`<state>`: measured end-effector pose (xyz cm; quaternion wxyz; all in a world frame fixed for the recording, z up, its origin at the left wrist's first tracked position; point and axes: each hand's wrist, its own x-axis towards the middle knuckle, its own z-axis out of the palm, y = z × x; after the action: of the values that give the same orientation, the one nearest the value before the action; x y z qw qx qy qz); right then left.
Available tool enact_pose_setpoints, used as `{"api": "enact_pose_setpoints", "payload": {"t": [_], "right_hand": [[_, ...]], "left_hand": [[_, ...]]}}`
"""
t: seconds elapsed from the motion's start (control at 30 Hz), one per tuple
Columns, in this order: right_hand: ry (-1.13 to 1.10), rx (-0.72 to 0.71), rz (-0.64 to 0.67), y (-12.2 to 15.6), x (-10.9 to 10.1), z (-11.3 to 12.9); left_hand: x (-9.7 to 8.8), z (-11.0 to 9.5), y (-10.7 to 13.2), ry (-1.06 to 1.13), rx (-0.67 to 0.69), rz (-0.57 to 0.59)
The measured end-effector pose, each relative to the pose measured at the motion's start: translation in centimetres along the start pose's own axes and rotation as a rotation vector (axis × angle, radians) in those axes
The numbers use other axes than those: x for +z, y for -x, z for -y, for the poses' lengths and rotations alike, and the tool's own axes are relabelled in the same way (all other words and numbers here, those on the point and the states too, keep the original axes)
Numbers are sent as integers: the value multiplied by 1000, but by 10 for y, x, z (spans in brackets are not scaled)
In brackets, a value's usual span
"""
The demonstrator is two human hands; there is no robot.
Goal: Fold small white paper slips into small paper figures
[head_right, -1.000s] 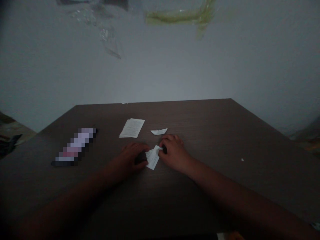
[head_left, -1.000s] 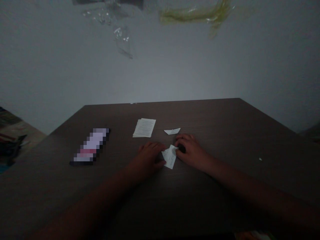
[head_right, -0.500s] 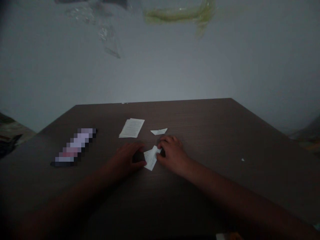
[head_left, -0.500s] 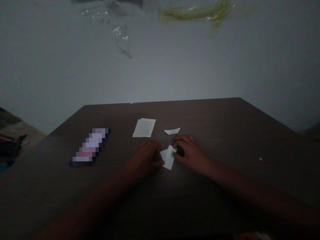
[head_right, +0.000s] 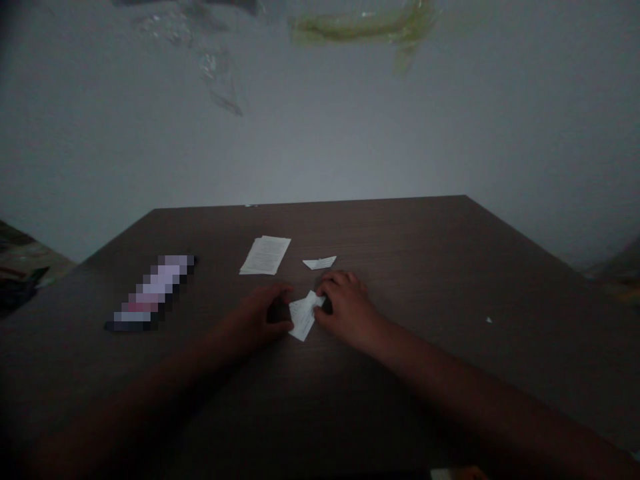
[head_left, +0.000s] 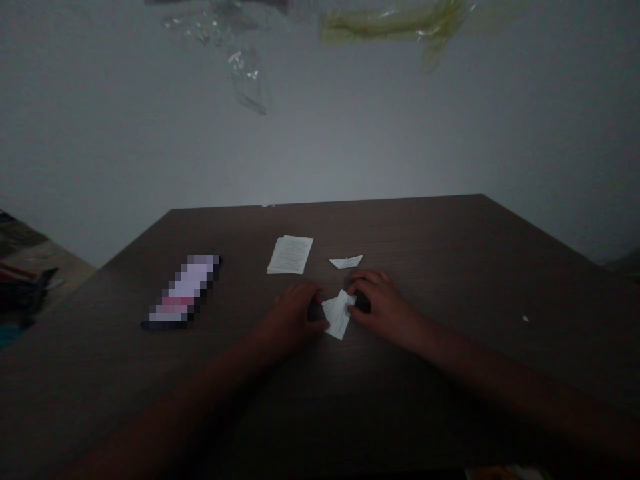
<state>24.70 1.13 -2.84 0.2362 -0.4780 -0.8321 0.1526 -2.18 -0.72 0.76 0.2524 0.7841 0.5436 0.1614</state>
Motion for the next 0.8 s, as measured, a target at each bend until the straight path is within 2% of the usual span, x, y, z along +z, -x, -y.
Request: {"api": "enact_pose_setpoints", "payload": {"t": [0.1,0.4,0.5,0.57,0.67,0.73,0.8], "right_hand": [[-25,2,-16,0,1,0],[-202,50,-119,-5,4,-4],[-296,38,-172,-7,3,-4],[-365,7,-240,-9,0,-3],[-415,-27,-452,-10,-7,1],[-362,-64,-598,-8,-12,5],[-231,-143,-648,-4,-17,11]], "left_hand": [[4,4,0,-9,35,-42],[6,7,0,-16,170,-62],[5,6,2,6,260,-89],[3,4,3,32,336,-161],[-2,2,4,49,401,-344],[-4,2,4,49,415,-443],[-6,2,4,48,416,-488]]}}
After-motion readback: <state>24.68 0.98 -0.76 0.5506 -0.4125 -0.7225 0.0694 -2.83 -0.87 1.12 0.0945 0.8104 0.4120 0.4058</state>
